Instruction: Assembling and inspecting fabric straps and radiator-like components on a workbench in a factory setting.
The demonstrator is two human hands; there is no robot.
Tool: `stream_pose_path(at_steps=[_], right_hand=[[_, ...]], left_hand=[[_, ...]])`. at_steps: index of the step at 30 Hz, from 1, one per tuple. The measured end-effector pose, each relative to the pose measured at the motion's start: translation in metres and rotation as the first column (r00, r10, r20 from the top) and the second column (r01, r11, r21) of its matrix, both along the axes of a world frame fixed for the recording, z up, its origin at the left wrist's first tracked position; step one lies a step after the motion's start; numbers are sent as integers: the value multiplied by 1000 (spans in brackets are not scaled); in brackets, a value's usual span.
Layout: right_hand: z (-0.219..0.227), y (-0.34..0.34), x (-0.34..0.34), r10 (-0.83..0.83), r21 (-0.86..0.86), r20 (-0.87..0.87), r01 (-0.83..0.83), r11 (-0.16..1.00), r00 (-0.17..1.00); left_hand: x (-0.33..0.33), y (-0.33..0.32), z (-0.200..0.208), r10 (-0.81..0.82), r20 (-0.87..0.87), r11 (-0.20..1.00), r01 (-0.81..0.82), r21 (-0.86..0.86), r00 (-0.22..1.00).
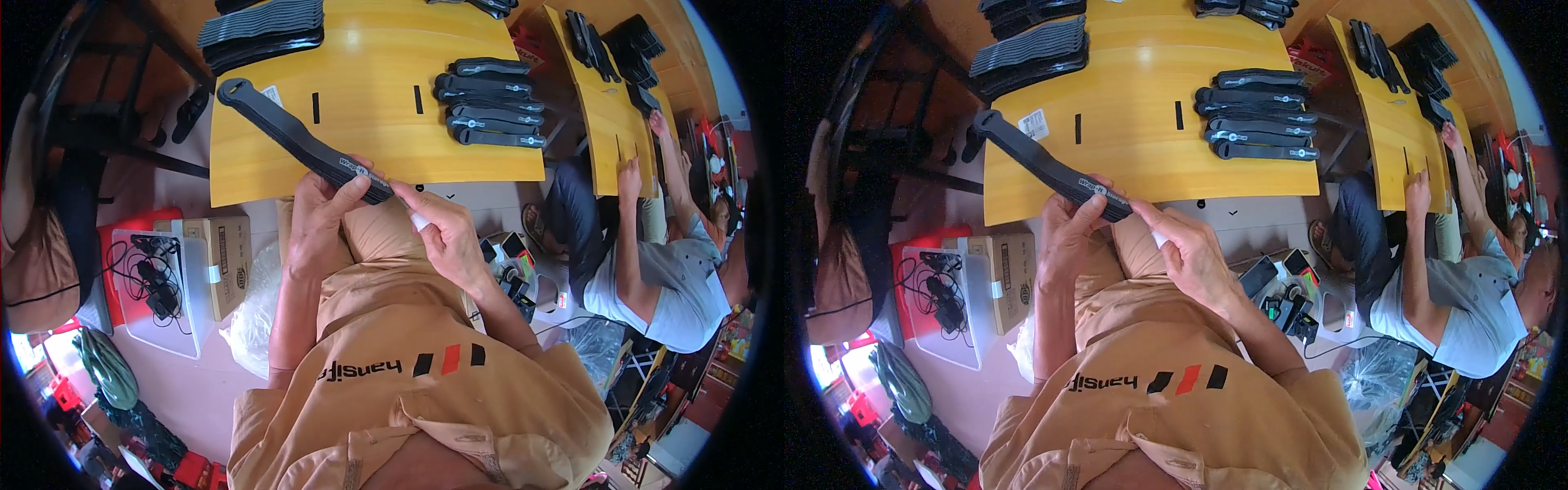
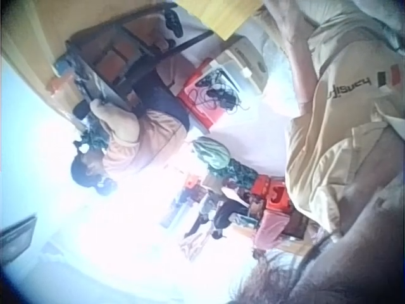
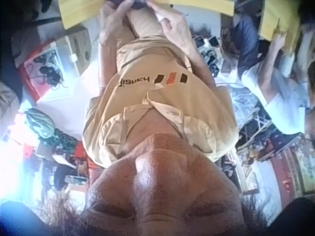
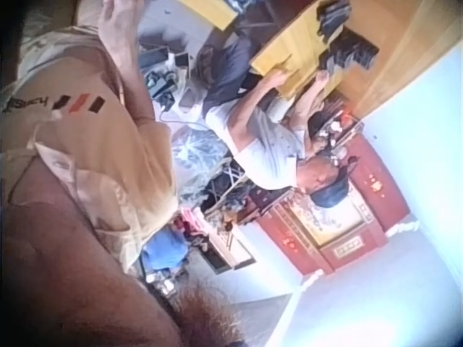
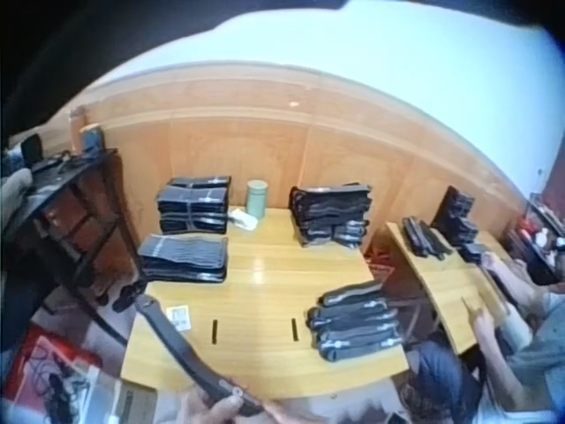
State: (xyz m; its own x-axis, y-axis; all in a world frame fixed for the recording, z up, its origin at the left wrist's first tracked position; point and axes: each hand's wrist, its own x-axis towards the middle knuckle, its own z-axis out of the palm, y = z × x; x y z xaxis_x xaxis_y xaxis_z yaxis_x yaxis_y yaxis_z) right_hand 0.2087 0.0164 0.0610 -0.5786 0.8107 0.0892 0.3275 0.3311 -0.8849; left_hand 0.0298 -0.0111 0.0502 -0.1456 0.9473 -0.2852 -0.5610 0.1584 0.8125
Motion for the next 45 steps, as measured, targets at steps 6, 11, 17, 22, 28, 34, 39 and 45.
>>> stream_pose_path(at_steps=[6, 11, 17, 22, 28, 34, 39, 45], right_hand=[[-5, -3, -2, -26, 7, -39, 27, 1000, 999], [-13, -11, -16, -320, -658, -207, 110, 745, 925], [-27, 2, -6, -104, 184, -182, 138, 973, 978], [-14, 11, 8, 64, -120, -185, -87, 989, 981], [-14, 2, -7, -80, 242, -47, 89, 966, 996], [-10, 8, 0, 61, 94, -124, -50, 994, 990], [3, 16, 11, 14, -647, -375, -272, 713, 927], [6, 12, 7, 35, -482, -270, -167, 860, 962]], left_hand=[[4, 0, 0, -16, -133, 994, 30, 102, 991], [27, 2, -5, 179, -524, 981, -110, 161, 833], [1, 6, 0, -35, -270, 994, 62, 89, 962], [-8, 8, 5, -155, -138, 988, 154, -18, 978], [-8, 8, -9, -162, 40, 986, 163, -19, 986], [-13, 12, -6, -223, 108, 973, 229, -42, 969], [-18, 13, -5, -345, 178, 933, 357, -42, 922], [-6, 9, 4, -253, 79, 960, 260, -104, 964]])
